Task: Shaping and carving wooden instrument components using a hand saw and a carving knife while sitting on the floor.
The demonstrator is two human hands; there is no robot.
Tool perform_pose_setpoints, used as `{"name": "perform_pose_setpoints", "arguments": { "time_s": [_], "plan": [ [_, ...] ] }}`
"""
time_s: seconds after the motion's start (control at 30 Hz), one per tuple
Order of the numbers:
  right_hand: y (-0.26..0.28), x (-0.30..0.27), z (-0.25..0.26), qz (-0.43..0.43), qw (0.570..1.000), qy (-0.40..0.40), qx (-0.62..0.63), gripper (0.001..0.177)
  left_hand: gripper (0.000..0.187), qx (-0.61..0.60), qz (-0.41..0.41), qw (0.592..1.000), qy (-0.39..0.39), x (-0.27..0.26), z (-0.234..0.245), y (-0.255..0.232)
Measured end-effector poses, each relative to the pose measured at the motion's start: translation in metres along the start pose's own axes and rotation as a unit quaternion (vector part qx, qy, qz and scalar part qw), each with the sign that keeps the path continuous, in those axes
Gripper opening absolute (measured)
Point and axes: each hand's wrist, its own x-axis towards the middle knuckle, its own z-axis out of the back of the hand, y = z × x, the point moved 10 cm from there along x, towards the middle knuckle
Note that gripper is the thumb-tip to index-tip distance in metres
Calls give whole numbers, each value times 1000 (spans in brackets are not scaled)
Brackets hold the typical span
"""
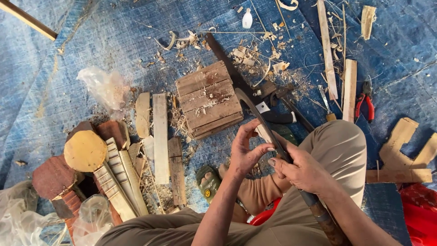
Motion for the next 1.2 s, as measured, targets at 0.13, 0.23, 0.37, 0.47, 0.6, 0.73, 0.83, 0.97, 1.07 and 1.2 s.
{"name": "perform_pose_setpoints", "arguments": {
  "time_s": [0.13, 0.23, 0.37, 0.47, 0.6, 0.73, 0.83, 0.97, 1.07, 1.2],
  "plan": [
    [2, -1, 4, -1, 1000, -18, -22, 63, 81, 64, -28, 998, 7, 0, 4, 0],
    [-11, 1, 5, -3, 1000, -11, -29, 62, 86, 132, -61, 989, 10, -1, 1, -4],
    [0, -2, 0, 15, 999, -18, -37, 61, 76, 182, -94, 979, 0, -9, 1, 22],
    [-9, -4, 7, 9, 997, -45, -57, 63, 73, 184, -121, 975, 9, -10, -6, 12],
    [-6, -4, 6, 1, 997, -3, -72, 62, 76, 206, -131, 970, 9, -14, -6, 20],
    [-7, -6, 4, -14, 998, 2, -55, 64, 70, 187, -117, 975, 26, -15, -11, 12],
    [0, -9, 2, -50, 998, 9, -36, 65, 70, 206, -113, 972, 16, -10, -13, -9],
    [-5, -12, -1, -102, 995, 12, 2, 67, 71, 237, -98, 967, 0, -11, -9, -12],
    [-11, -8, -2, -111, 993, 20, 27, 63, 69, 248, -92, 965, 3, -9, -7, -2],
    [3, -12, 0, -115, 993, 27, -26, 71, 71, 258, -101, 961, -9, -6, -10, -15]
  ]
}}
